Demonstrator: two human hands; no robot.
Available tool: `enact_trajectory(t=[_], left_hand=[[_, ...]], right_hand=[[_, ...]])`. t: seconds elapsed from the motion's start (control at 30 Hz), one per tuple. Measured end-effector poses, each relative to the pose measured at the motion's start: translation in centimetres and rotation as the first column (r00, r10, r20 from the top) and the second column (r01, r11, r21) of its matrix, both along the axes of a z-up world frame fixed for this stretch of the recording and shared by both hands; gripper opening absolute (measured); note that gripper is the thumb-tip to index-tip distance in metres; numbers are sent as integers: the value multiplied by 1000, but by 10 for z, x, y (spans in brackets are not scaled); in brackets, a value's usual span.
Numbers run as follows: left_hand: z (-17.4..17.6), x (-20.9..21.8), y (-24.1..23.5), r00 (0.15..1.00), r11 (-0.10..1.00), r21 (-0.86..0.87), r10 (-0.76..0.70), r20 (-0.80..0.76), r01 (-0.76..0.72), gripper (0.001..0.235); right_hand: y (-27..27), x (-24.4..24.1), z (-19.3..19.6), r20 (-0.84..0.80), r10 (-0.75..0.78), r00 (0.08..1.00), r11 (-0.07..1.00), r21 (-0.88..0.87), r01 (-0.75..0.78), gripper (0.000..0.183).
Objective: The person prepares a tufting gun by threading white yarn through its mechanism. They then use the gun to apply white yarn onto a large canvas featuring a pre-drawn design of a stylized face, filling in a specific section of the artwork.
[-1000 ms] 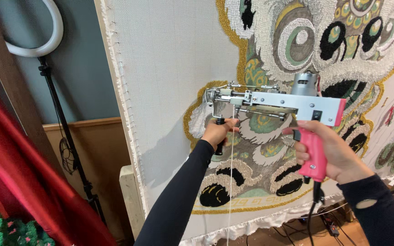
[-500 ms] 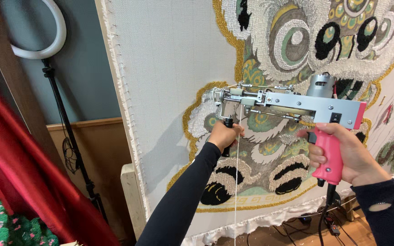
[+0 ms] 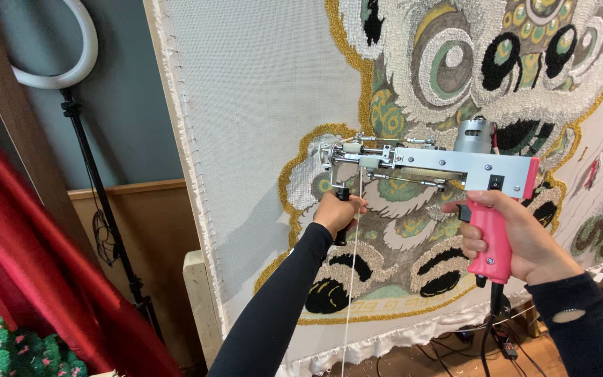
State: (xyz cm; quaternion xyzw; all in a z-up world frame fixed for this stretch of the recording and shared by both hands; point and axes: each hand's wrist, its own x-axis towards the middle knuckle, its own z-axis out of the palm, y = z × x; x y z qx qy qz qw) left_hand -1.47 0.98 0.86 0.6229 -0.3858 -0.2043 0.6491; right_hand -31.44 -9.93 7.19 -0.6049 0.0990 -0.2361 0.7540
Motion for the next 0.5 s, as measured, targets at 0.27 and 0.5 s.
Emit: enact_trajectory(t=[0.27, 0.5], left_hand=[[-7, 12, -7, 1000, 1000, -11, 13, -5, -13, 14], [-13, 24, -14, 999, 1000, -3, 30, 28, -30, 16]], right_hand=[[0, 8, 1, -31, -3, 1000, 1000, -3, 3, 52], [4, 12, 3, -45, -23, 999, 1000, 3, 23, 52]])
